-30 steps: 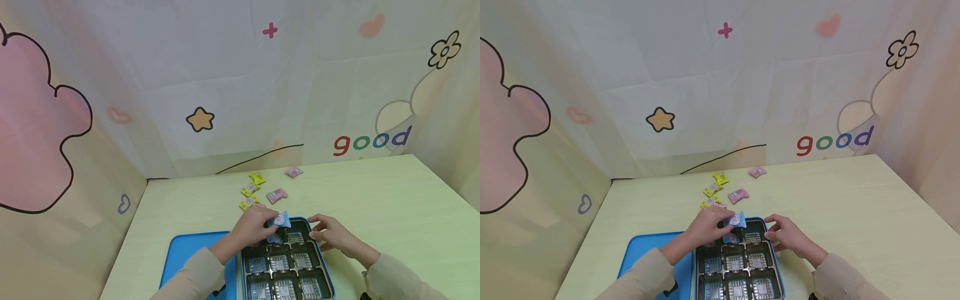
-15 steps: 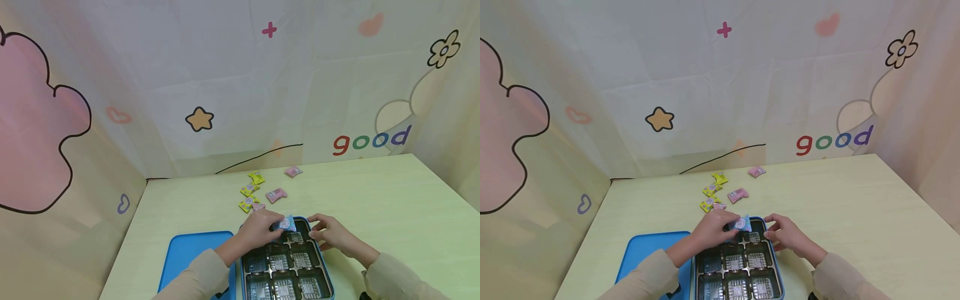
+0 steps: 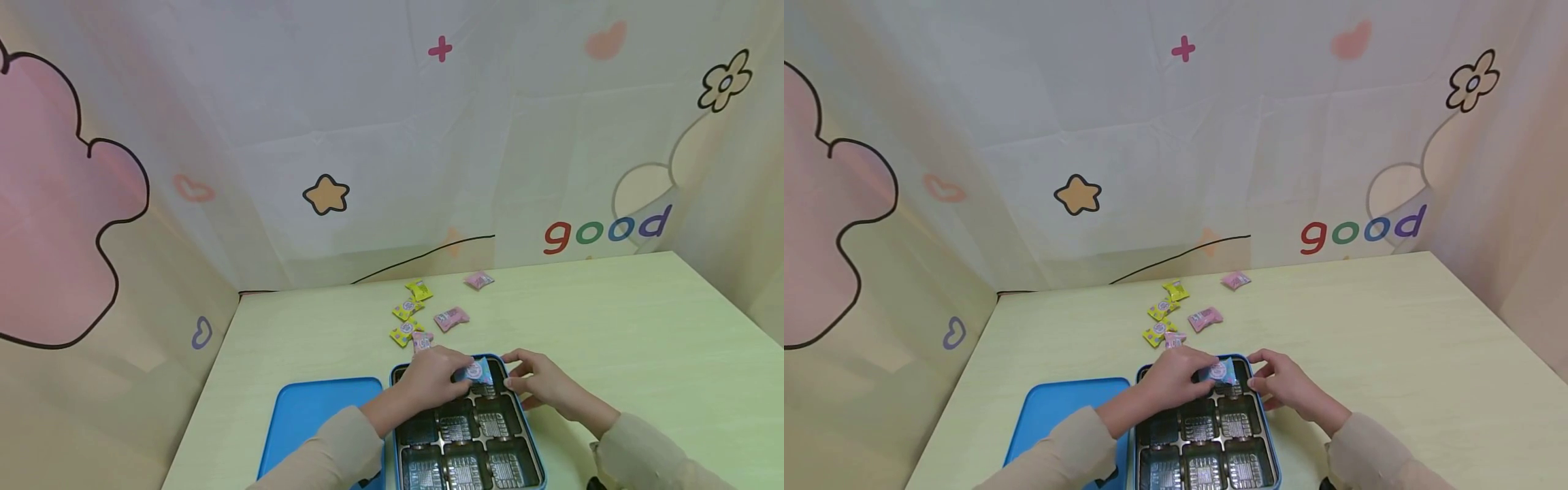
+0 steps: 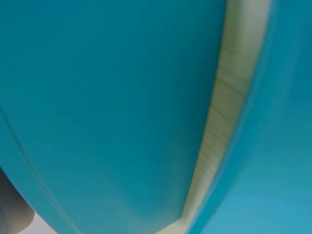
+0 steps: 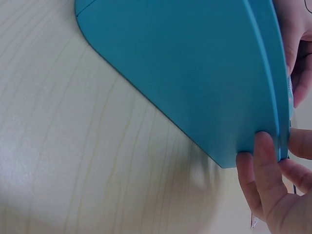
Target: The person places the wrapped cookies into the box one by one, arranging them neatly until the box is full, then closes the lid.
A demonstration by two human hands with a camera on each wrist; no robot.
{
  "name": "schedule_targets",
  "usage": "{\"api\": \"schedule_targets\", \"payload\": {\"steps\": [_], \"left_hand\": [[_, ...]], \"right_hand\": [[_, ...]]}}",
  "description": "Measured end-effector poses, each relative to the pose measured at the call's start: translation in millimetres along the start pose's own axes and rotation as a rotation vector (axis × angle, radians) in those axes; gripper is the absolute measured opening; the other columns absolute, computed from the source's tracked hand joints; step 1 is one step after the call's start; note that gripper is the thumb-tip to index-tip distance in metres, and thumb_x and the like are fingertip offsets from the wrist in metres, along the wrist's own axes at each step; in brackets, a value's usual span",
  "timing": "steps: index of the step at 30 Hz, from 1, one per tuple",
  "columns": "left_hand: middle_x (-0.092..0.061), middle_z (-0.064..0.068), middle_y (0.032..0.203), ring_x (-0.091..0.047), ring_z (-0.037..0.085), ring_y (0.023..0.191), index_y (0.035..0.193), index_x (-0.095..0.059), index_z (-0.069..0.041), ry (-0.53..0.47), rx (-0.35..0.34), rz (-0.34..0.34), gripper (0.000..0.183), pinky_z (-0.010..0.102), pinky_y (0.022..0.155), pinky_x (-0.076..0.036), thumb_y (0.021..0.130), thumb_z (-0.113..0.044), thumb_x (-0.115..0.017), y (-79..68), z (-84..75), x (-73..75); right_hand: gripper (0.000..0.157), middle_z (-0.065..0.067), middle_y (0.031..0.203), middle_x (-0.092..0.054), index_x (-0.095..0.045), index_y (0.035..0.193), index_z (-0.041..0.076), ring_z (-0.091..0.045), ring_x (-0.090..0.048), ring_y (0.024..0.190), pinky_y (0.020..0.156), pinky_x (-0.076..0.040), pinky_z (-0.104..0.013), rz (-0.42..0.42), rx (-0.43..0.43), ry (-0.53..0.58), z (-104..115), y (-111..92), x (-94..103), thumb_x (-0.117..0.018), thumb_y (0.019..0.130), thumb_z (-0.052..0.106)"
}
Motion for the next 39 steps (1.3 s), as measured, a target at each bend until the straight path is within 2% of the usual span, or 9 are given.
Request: {"api": "schedule_targets", "payload": {"steps": [8,14,19,24,32,39], "left_hand": [[-0.065,-0.006,0.105,-0.059,0.005,0.098,0.112,-0.062,-0.016,0.004,0.021,0.061,0.032,0.018,0.084,-0.046,0.084,-0.03,-0.057,6.2,-6.0,-6.8],[-0.065,-0.007,0.106,-0.059,0.005,0.098,0.113,-0.062,-0.018,0.048,0.033,0.073,0.032,0.018,0.082,-0.047,0.084,-0.032,-0.057,8.4,-9.5,-8.5],[-0.067,-0.009,0.098,-0.061,0.005,0.089,0.107,-0.064,-0.02,0.114,0.032,0.064,0.028,0.017,0.071,-0.048,0.083,-0.032,-0.058,11.0,-13.2,-9.7],[-0.066,-0.013,0.088,-0.059,0.004,0.076,0.098,-0.064,-0.024,0.176,0.034,0.055,0.019,0.015,0.052,-0.041,0.082,-0.032,-0.058,14.0,-16.9,-11.4],[-0.064,-0.014,0.082,-0.059,0.004,0.071,0.092,-0.064,-0.026,0.238,0.059,0.09,0.014,0.016,0.04,-0.033,0.082,-0.034,-0.057,16.9,-20.9,-12.9],[-0.064,-0.015,0.096,-0.06,0.003,0.077,0.098,-0.063,-0.028,0.28,0.061,0.141,0.027,0.017,0.042,-0.037,0.084,-0.047,-0.051,16.3,-19.9,-18.1]], "right_hand": [[0.041,-0.016,0.094,-0.05,-0.039,0.123,-0.003,-0.016,-0.054,0.068,0.055,-0.052,-0.035,0.004,0.003,0.0,-0.3,0.1,0.1,-0.053,0.085,0.006],[0.042,-0.016,0.094,-0.05,-0.039,0.124,-0.003,-0.016,-0.054,0.069,0.055,-0.052,-0.035,0.005,-0.002,-0.006,-0.6,0.4,0.0,-0.053,0.086,0.006],[0.041,-0.016,0.094,-0.05,-0.039,0.123,-0.003,-0.016,-0.054,0.069,0.055,-0.052,-0.035,-0.003,-0.009,-0.009,-0.6,0.1,0.1,-0.053,0.085,0.006],[0.041,-0.016,0.093,-0.05,-0.039,0.123,-0.003,-0.015,-0.054,0.068,0.054,-0.052,-0.034,-0.006,-0.015,-0.008,-0.9,0.1,0.1,-0.053,0.085,0.005],[0.041,-0.016,0.093,-0.05,-0.038,0.124,-0.003,-0.016,-0.054,0.068,0.055,-0.052,-0.035,0.002,-0.014,-0.005,-0.1,-0.3,-0.3,-0.052,0.086,0.006],[0.042,-0.016,0.093,-0.05,-0.038,0.124,-0.003,-0.016,-0.054,0.068,0.055,-0.052,-0.035,0.002,-0.013,-0.004,-0.1,-0.1,-0.1,-0.052,0.086,0.006]]}}
Point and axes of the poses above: each hand's wrist, its own y-axis towards the middle knuckle, its own x-axis out of the back of the hand, z = x × y, the point moved 6 cm from there along y, towards the middle knuckle
